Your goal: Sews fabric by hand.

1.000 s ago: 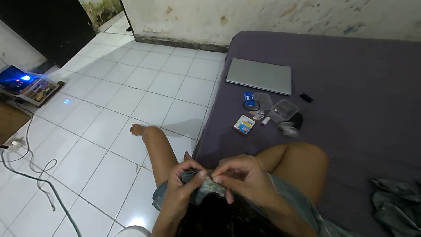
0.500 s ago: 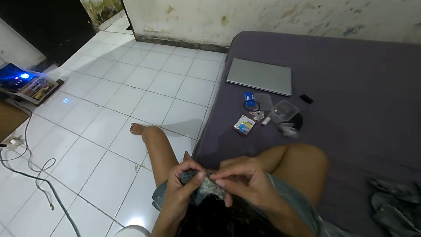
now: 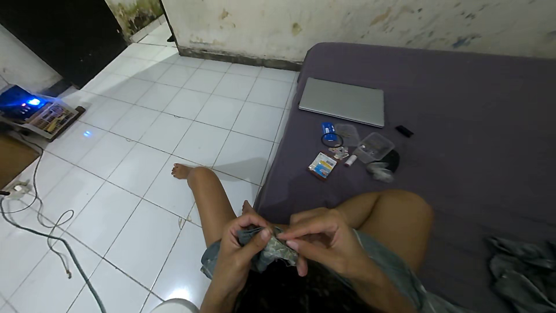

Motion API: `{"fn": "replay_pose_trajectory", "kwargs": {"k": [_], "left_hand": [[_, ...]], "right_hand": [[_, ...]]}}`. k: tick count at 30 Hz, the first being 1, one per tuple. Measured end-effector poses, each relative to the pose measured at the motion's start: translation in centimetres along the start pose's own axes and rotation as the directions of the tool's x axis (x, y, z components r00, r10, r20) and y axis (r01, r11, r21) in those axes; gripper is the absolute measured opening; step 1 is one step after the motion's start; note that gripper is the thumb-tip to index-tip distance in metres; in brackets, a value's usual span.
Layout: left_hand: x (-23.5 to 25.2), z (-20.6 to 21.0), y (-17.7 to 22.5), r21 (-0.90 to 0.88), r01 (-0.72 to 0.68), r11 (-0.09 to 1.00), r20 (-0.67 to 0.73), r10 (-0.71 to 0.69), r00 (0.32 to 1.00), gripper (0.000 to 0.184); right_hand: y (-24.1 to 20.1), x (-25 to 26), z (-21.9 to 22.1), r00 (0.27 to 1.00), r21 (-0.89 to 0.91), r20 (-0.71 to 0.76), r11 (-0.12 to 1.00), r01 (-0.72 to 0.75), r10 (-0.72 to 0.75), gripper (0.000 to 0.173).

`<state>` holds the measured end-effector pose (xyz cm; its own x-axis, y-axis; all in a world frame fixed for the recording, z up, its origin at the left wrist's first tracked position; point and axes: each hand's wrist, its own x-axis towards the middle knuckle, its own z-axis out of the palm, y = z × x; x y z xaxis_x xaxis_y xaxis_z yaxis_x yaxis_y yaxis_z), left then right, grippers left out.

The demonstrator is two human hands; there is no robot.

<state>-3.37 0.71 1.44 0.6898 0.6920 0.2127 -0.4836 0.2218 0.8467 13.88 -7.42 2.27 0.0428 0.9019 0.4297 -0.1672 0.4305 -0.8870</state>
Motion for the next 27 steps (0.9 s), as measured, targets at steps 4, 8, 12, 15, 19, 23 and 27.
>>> {"fn": "replay_pose_trajectory", "kwargs": {"k": [4, 8, 12, 15, 19, 23, 27], "left_hand": [[-0.05, 0.03, -0.07, 0.000, -0.001, 1.000, 0.002, 0.001, 1.000, 0.012], [-0.07, 0.05, -0.10, -0.003, -0.008, 1.000, 0.008, 0.008, 1.000, 0.011], [-0.11, 0.02, -0.18, 0.006, -0.021, 1.000, 0.012, 0.021, 1.000, 0.012], [-0.10, 0.05, -0.17, 0.013, -0.023, 1.000, 0.009, 0.023, 1.000, 0.012], [-0.15, 0.00, -0.07, 0.035, -0.019, 0.999, 0.011, 0.019, 1.000, 0.011], [-0.16, -0.04, 0.00, 0.035, -0.019, 0.999, 0.017, 0.018, 1.000, 0.011], [-0.13, -0.09, -0.09, 0.036, -0.033, 0.999, 0.023, 0.032, 0.999, 0.012]], "right_hand": [[0.06, -0.16, -0.02, 1.000, 0.011, 0.001, 1.000, -0.002, 0.002, 0.016], [-0.06, -0.23, -0.02, 1.000, 0.021, 0.008, 1.000, -0.012, 0.012, 0.016], [-0.07, -0.28, 0.01, 1.000, 0.028, 0.011, 1.000, -0.010, 0.009, 0.016], [-0.06, -0.28, -0.09, 1.000, 0.013, 0.019, 1.000, -0.003, 0.003, 0.015], [-0.13, -0.23, -0.22, 0.999, -0.013, 0.038, 1.000, -0.004, 0.004, 0.014], [-0.02, -0.16, -0.32, 0.999, -0.009, 0.053, 1.000, -0.002, 0.003, 0.014], [0.07, -0.09, -0.33, 0.999, 0.013, 0.054, 1.000, -0.006, 0.006, 0.015]]}}
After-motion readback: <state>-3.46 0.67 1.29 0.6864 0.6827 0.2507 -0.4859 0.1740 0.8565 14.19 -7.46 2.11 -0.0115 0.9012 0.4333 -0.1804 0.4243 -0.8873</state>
